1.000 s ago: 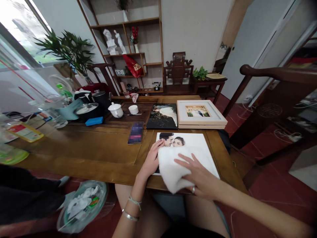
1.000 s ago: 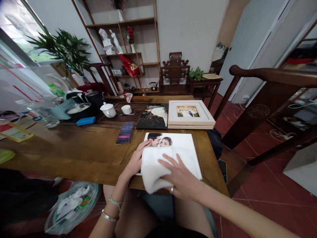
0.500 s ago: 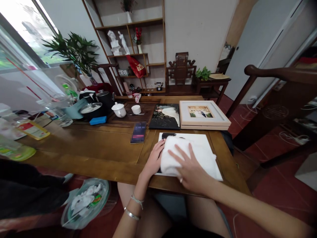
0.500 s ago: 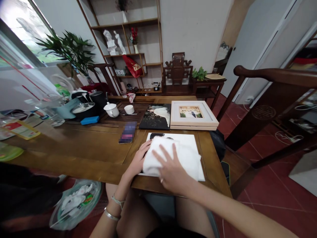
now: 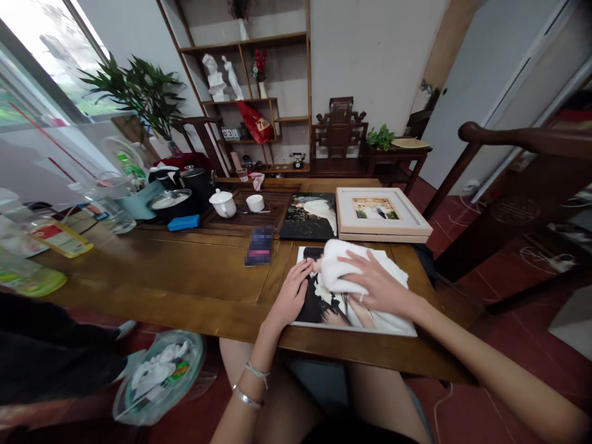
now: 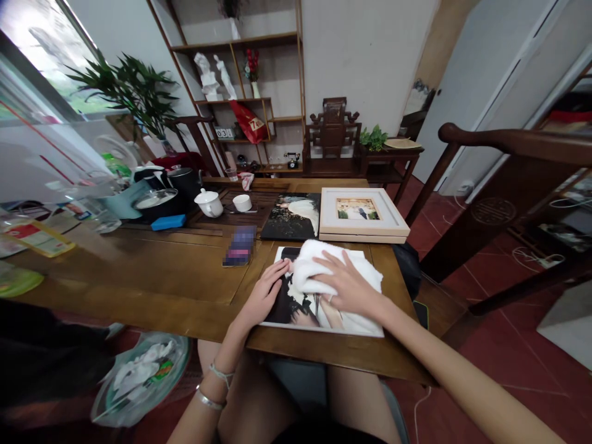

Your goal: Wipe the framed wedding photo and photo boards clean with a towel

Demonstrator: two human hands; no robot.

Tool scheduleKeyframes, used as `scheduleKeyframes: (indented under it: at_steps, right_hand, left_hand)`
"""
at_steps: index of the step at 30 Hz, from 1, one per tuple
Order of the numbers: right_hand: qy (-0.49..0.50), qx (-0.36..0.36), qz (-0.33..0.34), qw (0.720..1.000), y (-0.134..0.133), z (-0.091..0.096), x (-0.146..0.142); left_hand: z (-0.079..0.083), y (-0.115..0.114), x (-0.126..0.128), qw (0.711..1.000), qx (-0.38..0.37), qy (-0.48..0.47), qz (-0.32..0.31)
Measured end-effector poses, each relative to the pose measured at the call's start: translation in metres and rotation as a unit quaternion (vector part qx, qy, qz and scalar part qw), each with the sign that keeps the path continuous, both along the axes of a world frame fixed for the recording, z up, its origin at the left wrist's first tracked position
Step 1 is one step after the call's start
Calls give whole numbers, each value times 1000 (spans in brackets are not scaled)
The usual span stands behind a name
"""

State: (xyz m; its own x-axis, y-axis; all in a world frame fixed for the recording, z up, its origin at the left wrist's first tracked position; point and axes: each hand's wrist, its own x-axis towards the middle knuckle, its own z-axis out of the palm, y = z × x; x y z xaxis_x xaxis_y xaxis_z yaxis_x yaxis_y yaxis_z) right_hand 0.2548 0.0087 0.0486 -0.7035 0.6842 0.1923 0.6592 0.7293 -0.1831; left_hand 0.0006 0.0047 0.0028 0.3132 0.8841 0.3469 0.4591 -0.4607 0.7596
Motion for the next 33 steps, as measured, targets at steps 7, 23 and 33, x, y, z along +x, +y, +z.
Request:
scheduleKeyframes:
  at_steps: [7, 23, 33]
  right_hand:
    - [38, 40, -42, 998, 19, -14, 19]
    - [16, -27, 31, 999, -17, -1, 18]
    - [90, -70, 2, 994, 45, 18, -50]
  left_hand:
    - [-2, 1, -1, 1000, 2, 2, -3]
    - [0, 0, -1, 1000, -1, 4, 1]
    - [-1, 0, 1, 999, -12, 34, 21]
